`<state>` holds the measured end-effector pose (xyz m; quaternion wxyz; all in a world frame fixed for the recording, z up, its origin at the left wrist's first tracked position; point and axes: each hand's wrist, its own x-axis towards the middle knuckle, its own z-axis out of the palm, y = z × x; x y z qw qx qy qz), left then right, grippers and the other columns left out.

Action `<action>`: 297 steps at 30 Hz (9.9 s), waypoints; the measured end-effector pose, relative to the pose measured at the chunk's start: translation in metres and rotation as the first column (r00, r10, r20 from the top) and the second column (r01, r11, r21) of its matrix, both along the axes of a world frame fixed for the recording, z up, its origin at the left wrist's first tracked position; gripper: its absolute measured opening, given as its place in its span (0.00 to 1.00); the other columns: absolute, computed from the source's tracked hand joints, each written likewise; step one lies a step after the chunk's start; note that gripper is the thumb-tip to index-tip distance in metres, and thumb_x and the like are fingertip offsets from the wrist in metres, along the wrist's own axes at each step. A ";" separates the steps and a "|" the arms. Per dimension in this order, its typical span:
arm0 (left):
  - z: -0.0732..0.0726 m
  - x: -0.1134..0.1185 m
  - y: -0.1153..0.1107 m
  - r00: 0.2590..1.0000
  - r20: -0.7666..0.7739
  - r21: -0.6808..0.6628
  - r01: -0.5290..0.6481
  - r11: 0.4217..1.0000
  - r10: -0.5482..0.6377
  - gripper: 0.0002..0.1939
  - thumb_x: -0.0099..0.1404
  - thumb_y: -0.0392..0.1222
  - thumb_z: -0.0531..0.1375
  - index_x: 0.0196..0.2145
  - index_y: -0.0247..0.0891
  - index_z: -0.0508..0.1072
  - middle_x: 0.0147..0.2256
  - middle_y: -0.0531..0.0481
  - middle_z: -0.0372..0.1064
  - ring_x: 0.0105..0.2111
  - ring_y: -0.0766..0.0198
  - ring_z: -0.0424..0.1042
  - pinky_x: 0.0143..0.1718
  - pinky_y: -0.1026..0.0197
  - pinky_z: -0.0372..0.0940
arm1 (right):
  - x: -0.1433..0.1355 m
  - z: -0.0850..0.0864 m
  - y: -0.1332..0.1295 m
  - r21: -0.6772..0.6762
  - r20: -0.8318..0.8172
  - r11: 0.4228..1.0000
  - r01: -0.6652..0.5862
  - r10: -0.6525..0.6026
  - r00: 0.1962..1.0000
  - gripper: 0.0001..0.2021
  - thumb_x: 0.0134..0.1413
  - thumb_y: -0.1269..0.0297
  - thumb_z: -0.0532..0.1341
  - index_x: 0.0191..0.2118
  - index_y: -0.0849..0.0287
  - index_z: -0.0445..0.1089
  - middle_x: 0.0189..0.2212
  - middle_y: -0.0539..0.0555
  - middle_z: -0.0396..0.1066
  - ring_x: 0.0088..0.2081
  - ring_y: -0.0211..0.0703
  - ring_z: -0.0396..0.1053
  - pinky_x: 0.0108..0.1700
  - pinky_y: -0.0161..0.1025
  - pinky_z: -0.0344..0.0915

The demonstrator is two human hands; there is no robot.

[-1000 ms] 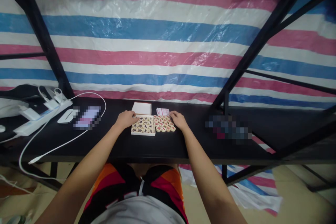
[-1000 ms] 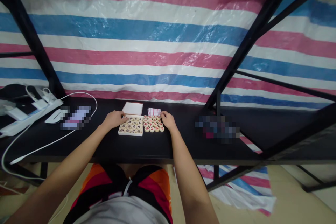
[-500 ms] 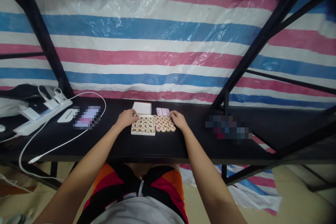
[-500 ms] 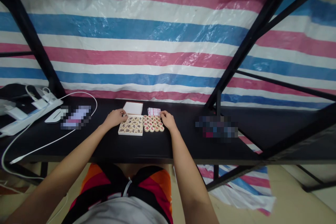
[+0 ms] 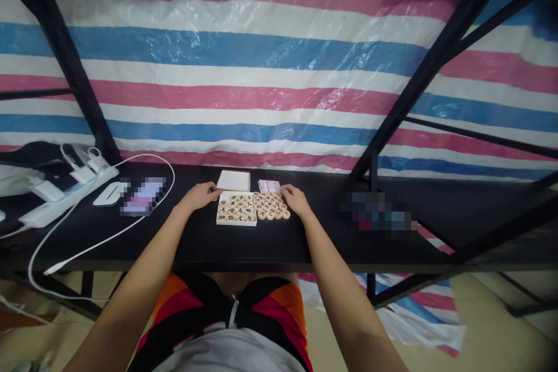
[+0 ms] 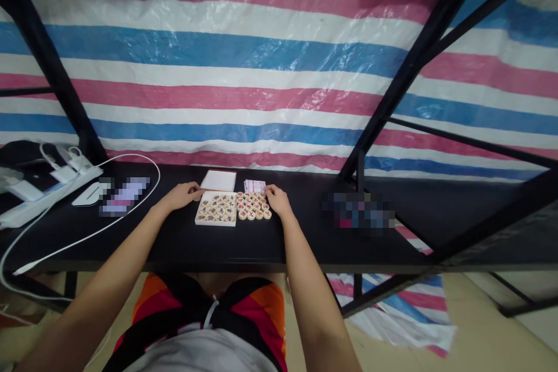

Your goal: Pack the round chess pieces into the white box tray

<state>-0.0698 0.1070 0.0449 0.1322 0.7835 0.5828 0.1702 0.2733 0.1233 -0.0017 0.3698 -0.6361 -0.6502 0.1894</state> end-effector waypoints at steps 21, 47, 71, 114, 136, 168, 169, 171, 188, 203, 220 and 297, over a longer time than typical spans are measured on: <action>-0.017 0.014 0.008 0.977 -0.094 0.248 0.211 0.946 -0.193 0.18 0.65 0.46 0.49 0.43 0.37 0.74 0.38 0.43 0.70 0.40 0.57 0.67 0.46 0.58 0.60 | 0.002 -0.003 0.002 0.011 0.043 1.000 -0.017 0.017 0.999 0.13 0.54 0.61 0.52 0.38 0.57 0.72 0.38 0.53 0.74 0.40 0.42 0.69 0.45 0.36 0.60; -0.035 0.020 0.020 0.984 -0.058 0.262 0.175 0.949 -0.166 0.20 0.61 0.33 0.47 0.45 0.37 0.74 0.38 0.43 0.69 0.41 0.57 0.68 0.47 0.57 0.61 | 0.000 -0.001 0.001 0.009 0.046 1.000 -0.011 0.010 0.999 0.12 0.54 0.61 0.52 0.37 0.56 0.72 0.36 0.52 0.74 0.39 0.42 0.69 0.44 0.36 0.60; -0.013 -0.015 0.013 0.972 0.179 -0.004 0.155 0.988 -0.152 0.13 0.55 0.44 0.55 0.36 0.39 0.74 0.31 0.51 0.71 0.33 0.62 0.70 0.36 0.63 0.62 | 0.001 -0.003 0.002 0.010 0.063 1.000 -0.011 0.011 0.998 0.12 0.54 0.61 0.53 0.38 0.56 0.73 0.36 0.52 0.74 0.39 0.42 0.69 0.45 0.37 0.61; 0.001 0.025 -0.010 0.944 0.233 0.287 0.160 0.945 -0.231 0.14 0.62 0.46 0.51 0.37 0.36 0.73 0.30 0.50 0.69 0.28 0.65 0.66 0.33 0.63 0.61 | -0.012 0.011 -0.005 0.228 -0.115 0.973 -0.031 0.058 0.992 0.12 0.46 0.61 0.61 0.38 0.59 0.71 0.37 0.55 0.72 0.36 0.41 0.70 0.42 0.38 0.66; 0.024 -0.026 -0.007 0.864 0.488 -0.123 0.206 0.971 -0.122 0.13 0.54 0.46 0.59 0.35 0.37 0.74 0.28 0.52 0.73 0.29 0.64 0.69 0.31 0.64 0.62 | -0.017 0.016 -0.018 0.106 0.004 0.993 0.050 -0.051 0.999 0.08 0.50 0.65 0.55 0.33 0.58 0.71 0.31 0.53 0.74 0.35 0.41 0.70 0.41 0.36 0.63; -0.006 -0.020 0.002 0.973 0.210 -0.004 0.103 0.995 -0.100 0.19 0.55 0.57 0.57 0.21 0.37 0.66 0.19 0.56 0.59 0.22 0.67 0.57 0.24 0.65 0.49 | -0.010 0.007 -0.017 -0.076 0.106 0.996 0.038 -0.030 0.994 0.11 0.46 0.63 0.57 0.36 0.56 0.73 0.35 0.51 0.74 0.36 0.40 0.70 0.40 0.34 0.62; -0.006 -0.020 0.002 0.972 0.214 0.023 0.091 0.996 -0.094 0.19 0.56 0.57 0.56 0.21 0.37 0.66 0.19 0.56 0.59 0.22 0.68 0.57 0.24 0.65 0.49 | -0.010 0.007 -0.017 -0.080 0.116 0.996 0.039 -0.030 0.993 0.11 0.46 0.63 0.57 0.36 0.57 0.73 0.34 0.52 0.74 0.35 0.40 0.70 0.40 0.34 0.62; -0.004 -0.020 0.001 0.970 0.227 0.055 0.075 0.996 -0.086 0.19 0.57 0.56 0.56 0.21 0.37 0.66 0.19 0.56 0.60 0.22 0.68 0.57 0.24 0.65 0.49 | -0.010 0.007 -0.017 -0.069 0.131 0.997 0.039 -0.029 0.991 0.10 0.46 0.64 0.57 0.36 0.57 0.72 0.33 0.52 0.73 0.36 0.41 0.70 0.40 0.35 0.62; 0.006 0.043 -0.031 0.822 0.441 0.181 0.312 0.933 -0.360 0.15 0.58 0.50 0.58 0.39 0.37 0.73 0.33 0.50 0.72 0.31 0.66 0.68 0.31 0.64 0.61 | -0.095 0.030 -0.059 0.504 0.385 0.601 -0.620 0.486 0.785 0.12 0.58 0.66 0.54 0.48 0.56 0.65 0.45 0.57 0.70 0.46 0.42 0.68 0.48 0.41 0.65; 0.030 -0.017 -0.023 0.832 0.527 -0.256 0.349 0.901 -0.173 0.17 0.51 0.51 0.64 0.35 0.36 0.76 0.31 0.47 0.74 0.33 0.61 0.70 0.31 0.63 0.60 | -0.046 0.031 -0.038 0.380 -0.036 0.924 -0.042 0.060 0.998 0.12 0.55 0.64 0.53 0.40 0.59 0.71 0.34 0.54 0.73 0.35 0.41 0.69 0.42 0.37 0.64; 0.001 -0.031 -0.004 0.945 0.299 -0.334 0.236 0.913 -0.134 0.18 0.44 0.56 0.65 0.21 0.37 0.72 0.18 0.56 0.62 0.21 0.68 0.58 0.22 0.66 0.49 | -0.031 0.011 -0.019 0.082 0.284 0.979 -0.185 0.155 0.946 0.15 0.54 0.71 0.50 0.37 0.56 0.75 0.40 0.52 0.73 0.46 0.40 0.67 0.53 0.35 0.58; -0.009 -0.002 0.005 0.835 0.534 0.128 0.073 0.989 -0.131 0.12 0.54 0.47 0.61 0.32 0.37 0.72 0.30 0.49 0.73 0.31 0.62 0.71 0.35 0.62 0.63 | -0.030 0.013 -0.022 0.190 -0.073 0.980 -0.053 0.068 0.995 0.13 0.49 0.62 0.53 0.35 0.59 0.73 0.34 0.54 0.74 0.35 0.42 0.70 0.42 0.38 0.64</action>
